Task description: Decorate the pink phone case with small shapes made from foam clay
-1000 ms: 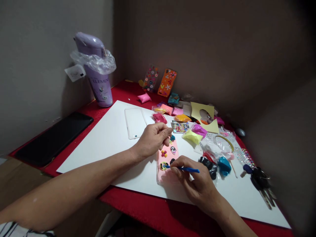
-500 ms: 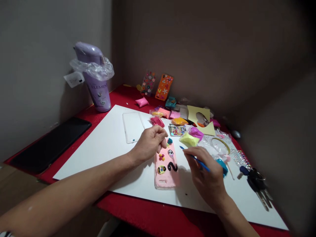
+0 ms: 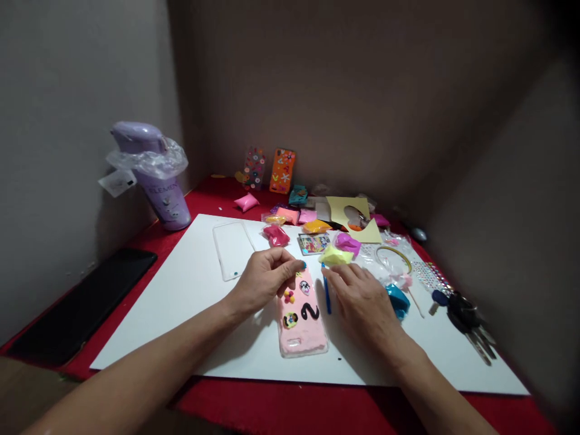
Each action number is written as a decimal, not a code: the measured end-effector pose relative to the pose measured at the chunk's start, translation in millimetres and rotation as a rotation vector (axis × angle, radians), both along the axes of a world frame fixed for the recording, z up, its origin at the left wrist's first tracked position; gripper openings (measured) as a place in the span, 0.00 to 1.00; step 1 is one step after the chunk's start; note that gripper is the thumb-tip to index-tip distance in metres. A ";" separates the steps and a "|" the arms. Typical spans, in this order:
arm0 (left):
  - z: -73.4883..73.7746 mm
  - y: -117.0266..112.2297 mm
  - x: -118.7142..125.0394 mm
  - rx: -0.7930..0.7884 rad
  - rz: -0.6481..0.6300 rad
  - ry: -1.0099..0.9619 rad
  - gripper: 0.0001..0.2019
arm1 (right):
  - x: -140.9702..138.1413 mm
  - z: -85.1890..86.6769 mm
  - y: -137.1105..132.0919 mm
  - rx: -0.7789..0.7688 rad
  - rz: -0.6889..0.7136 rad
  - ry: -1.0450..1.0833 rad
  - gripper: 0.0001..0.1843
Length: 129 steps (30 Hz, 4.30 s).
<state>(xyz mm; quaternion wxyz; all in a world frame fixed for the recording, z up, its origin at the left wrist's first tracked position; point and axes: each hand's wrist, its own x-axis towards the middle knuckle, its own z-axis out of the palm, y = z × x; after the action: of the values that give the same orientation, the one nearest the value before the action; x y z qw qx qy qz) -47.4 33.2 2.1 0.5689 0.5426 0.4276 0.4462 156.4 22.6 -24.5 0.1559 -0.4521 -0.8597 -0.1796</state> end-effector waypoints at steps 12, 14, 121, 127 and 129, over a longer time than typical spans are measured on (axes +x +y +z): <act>0.6 -4.2 -0.4 0.125 -0.095 0.181 0.20 | -23.0 8.2 -22.8 -0.131 0.265 0.684 0.13; -0.1 -5.2 0.3 0.132 -0.126 0.190 0.22 | -27.1 8.3 -25.9 -0.169 0.288 0.782 0.13; -24.8 -8.5 193.7 0.271 0.250 0.378 0.05 | 134.7 -4.1 1.0 -0.412 -0.163 0.617 0.09; -24.8 -18.9 183.9 0.368 0.298 0.414 0.07 | 130.0 -8.9 1.0 -0.373 -0.118 0.632 0.11; -24.5 -21.1 179.6 0.386 0.302 0.428 0.08 | 128.3 -10.9 0.9 -0.359 -0.114 0.640 0.12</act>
<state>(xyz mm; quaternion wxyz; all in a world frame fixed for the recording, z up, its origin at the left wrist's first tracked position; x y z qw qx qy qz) 132.2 12.1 -22.4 0.2800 0.6525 0.5205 0.4743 284.7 23.5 -35.4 0.3247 -0.5525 -0.7588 0.1162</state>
